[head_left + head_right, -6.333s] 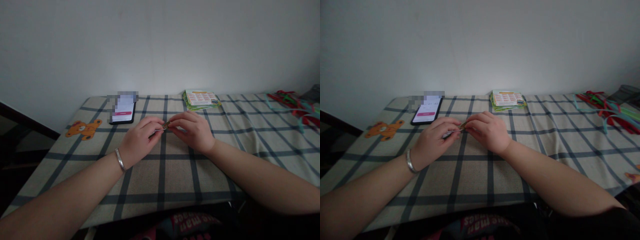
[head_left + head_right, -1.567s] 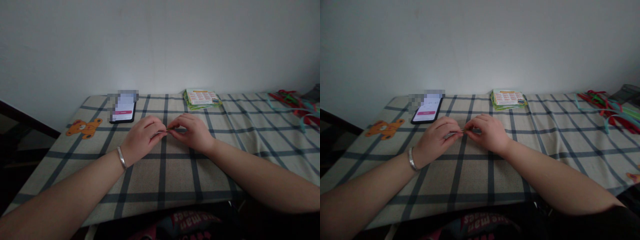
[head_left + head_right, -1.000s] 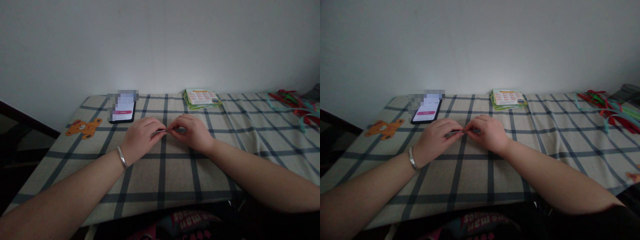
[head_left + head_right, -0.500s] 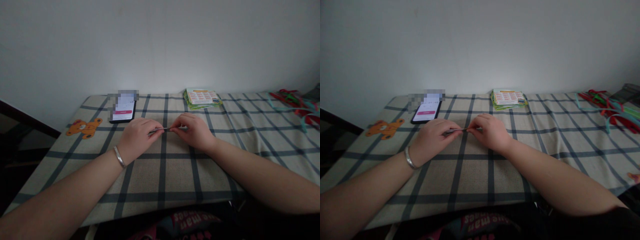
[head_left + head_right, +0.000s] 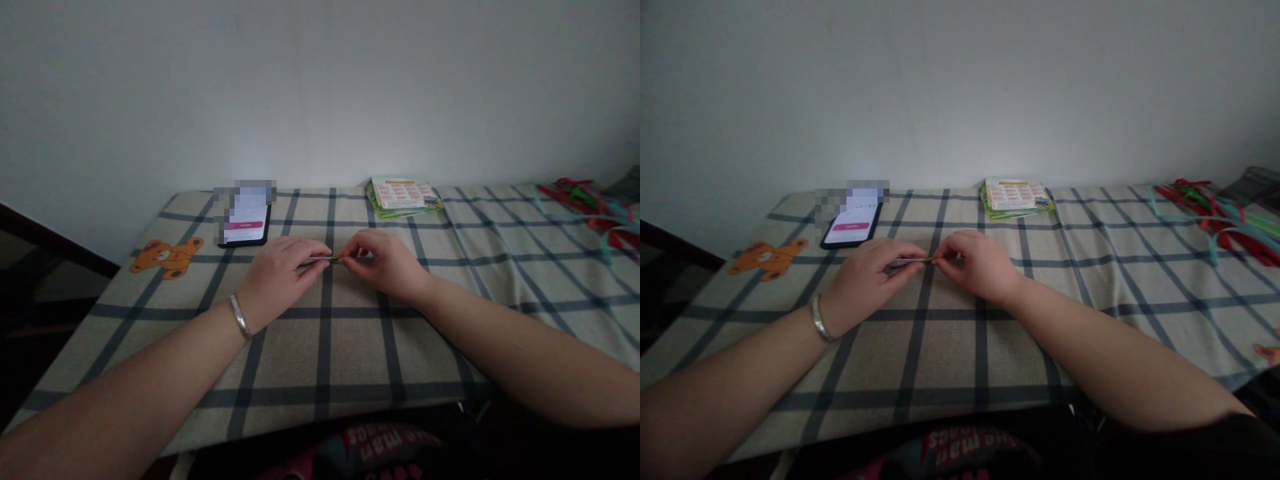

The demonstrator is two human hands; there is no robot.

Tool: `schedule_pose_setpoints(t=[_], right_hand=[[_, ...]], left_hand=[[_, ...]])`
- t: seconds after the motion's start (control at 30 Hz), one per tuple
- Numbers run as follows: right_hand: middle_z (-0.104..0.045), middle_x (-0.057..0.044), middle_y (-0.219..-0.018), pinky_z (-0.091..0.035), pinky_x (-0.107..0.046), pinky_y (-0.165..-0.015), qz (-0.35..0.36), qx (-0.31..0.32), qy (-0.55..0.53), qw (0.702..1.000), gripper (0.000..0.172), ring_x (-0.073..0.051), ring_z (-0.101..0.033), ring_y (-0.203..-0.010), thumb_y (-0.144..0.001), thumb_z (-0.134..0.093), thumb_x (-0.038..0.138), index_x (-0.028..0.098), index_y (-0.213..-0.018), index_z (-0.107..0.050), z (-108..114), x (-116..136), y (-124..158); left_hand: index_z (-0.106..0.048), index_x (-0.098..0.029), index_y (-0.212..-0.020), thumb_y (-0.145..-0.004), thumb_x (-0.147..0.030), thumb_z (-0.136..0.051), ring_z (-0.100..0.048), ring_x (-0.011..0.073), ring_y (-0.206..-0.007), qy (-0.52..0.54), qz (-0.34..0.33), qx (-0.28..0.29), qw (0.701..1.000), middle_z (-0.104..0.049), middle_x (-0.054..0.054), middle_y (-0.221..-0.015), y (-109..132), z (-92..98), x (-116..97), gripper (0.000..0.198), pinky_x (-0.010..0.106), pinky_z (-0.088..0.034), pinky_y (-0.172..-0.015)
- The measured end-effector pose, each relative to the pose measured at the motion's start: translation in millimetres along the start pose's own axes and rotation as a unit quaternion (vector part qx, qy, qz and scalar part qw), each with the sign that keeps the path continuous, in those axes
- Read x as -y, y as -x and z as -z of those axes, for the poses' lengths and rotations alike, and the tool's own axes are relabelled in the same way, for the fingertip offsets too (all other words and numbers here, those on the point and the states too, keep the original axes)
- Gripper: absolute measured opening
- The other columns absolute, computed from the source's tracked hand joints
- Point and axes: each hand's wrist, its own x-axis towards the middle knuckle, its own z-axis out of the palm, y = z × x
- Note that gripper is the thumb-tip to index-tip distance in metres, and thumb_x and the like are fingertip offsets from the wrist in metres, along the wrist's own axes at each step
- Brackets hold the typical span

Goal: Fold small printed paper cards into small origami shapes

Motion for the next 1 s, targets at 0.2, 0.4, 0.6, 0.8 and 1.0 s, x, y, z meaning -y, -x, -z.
schedule_pose_setpoints(t=[0.2,0.4,0.6,0.8,1.0], right_hand=[[-0.067,-0.001,-0.076,-0.045,-0.023,-0.064,0.012,0.002,-0.039,0.999,0.003,-0.011,-0.059,-0.070,-0.080,-0.063,0.018,0.017,-0.079,-0.065,-0.6,3.7,1.0],[-0.068,-0.001,-0.080,-0.048,-0.023,-0.064,-0.040,0.017,-0.133,0.990,0.009,-0.011,-0.059,-0.069,-0.080,-0.058,0.016,0.017,-0.084,-0.066,-1.6,-1.1,1.5],[-0.065,0.000,-0.076,-0.046,-0.023,-0.064,-0.026,0.013,-0.093,0.995,0.006,-0.011,-0.058,-0.068,-0.075,-0.058,0.014,0.018,-0.078,-0.061,-2.6,-1.3,0.1],[-0.065,-0.001,-0.079,-0.045,-0.024,-0.065,-0.021,0.025,-0.086,0.996,0.009,-0.012,-0.058,-0.070,-0.076,-0.056,0.013,0.018,-0.082,-0.062,-1.8,0.7,0.3],[-0.067,-0.002,-0.081,-0.046,-0.026,-0.070,-0.049,0.065,-0.144,0.986,0.016,-0.014,-0.059,-0.077,-0.090,-0.049,0.025,0.017,-0.086,-0.063,-0.3,-0.9,-1.4]], left_hand=[[-0.065,-0.018,-0.084,-0.088,-0.023,-0.058,-0.064,0.0167,-0.080,0.003,-0.016,-0.009,1.000,-0.070,0.000,-0.082,-1.1,3.6,-3.8,0.009,0.030,-0.045,-0.074],[-0.064,-0.018,-0.085,-0.089,-0.021,-0.054,-0.063,0.0157,-0.080,0.014,0.008,-0.017,1.000,-0.069,0.001,-0.083,-0.7,4.1,-5.2,0.011,0.028,-0.046,-0.073],[-0.064,-0.018,-0.085,-0.089,-0.021,-0.053,-0.063,0.0157,-0.079,0.019,0.011,0.000,1.000,-0.068,0.002,-0.083,-1.8,4.0,-6.7,0.012,0.028,-0.046,-0.070],[-0.063,-0.017,-0.083,-0.088,-0.019,-0.054,-0.062,0.0159,-0.078,0.010,0.000,0.003,1.000,-0.068,0.002,-0.082,-1.4,4.1,-5.9,0.011,0.029,-0.046,-0.071],[-0.064,-0.018,-0.083,-0.089,-0.019,-0.054,-0.062,0.0166,-0.078,-0.022,-0.039,0.004,0.999,-0.068,0.001,-0.081,-0.8,3.7,-4.9,0.011,0.030,-0.046,-0.071]])
